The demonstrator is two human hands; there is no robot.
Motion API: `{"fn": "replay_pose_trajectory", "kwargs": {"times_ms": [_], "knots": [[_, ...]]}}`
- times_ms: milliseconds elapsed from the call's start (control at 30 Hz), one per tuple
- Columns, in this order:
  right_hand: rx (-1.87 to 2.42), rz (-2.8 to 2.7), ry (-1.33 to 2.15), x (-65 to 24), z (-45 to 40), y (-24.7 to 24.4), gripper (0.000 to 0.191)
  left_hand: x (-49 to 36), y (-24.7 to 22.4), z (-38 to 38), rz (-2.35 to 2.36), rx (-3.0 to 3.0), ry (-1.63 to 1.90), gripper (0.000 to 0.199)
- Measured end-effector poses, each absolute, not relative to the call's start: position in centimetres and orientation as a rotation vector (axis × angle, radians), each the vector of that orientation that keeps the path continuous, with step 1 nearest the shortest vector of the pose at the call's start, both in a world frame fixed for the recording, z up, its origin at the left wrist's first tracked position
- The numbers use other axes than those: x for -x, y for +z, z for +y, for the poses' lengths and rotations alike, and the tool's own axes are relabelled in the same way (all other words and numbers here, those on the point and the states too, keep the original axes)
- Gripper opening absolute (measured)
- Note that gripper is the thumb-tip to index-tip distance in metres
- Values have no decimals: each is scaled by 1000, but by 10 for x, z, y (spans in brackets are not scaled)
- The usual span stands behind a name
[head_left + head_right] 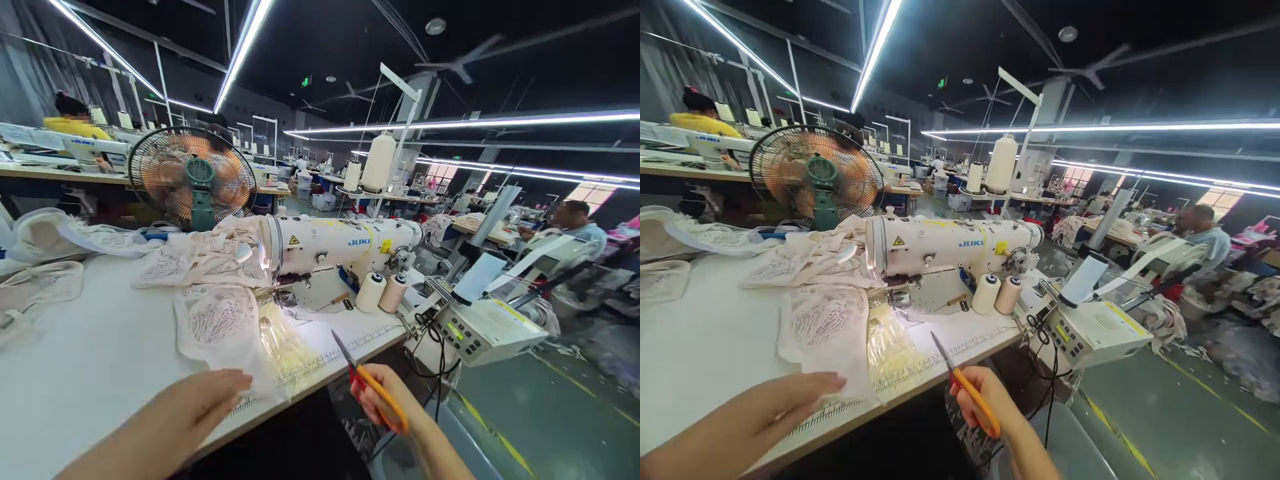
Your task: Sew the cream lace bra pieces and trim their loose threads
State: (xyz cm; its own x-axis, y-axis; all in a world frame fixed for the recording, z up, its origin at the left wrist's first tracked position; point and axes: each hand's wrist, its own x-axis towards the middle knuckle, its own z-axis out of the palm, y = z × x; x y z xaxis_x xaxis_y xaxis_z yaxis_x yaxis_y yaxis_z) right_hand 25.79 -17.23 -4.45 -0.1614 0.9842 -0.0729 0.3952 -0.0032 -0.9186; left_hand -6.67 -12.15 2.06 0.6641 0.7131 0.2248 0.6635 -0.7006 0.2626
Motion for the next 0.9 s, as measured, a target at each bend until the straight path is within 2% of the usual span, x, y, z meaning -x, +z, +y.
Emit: {"fn": "replay_pose_trajectory", "kwargs": {"times_ms": [67,200,267,400,500,633,700,767,833,900], "knots": [[1285,-1558,1331,-238,-193,-60,70,56,15,-169,965,-2714,584,25],[1047,-1447,1533,-203,-217,-71,62,16,3,-241,651,-2677,607,23],[979,-1412,1566,-193,-223,-72,56,-3,-12,-262,613,-2645,527,24],[1033,-1367,1495,-187,-230,-76,43,-9,-48,-283,474,-2684,691,29],[1065,-1387,1450,-189,-232,-78,37,12,-50,-279,586,-2779,644,42],[1011,-1563,1575,-198,-239,-66,27,52,-24,-244,1268,-2759,598,54],[977,-1713,1679,-201,-244,-59,24,67,-15,-218,1517,-2735,453,63],[1009,-1806,1694,-203,-246,-57,22,74,-14,-192,1558,-2738,304,69],[1091,-1780,1627,-200,-243,-63,23,75,-19,-172,1523,-2784,269,67],[1166,-1681,1529,-194,-236,-74,27,72,-29,-159,1521,-2854,371,55]]}}
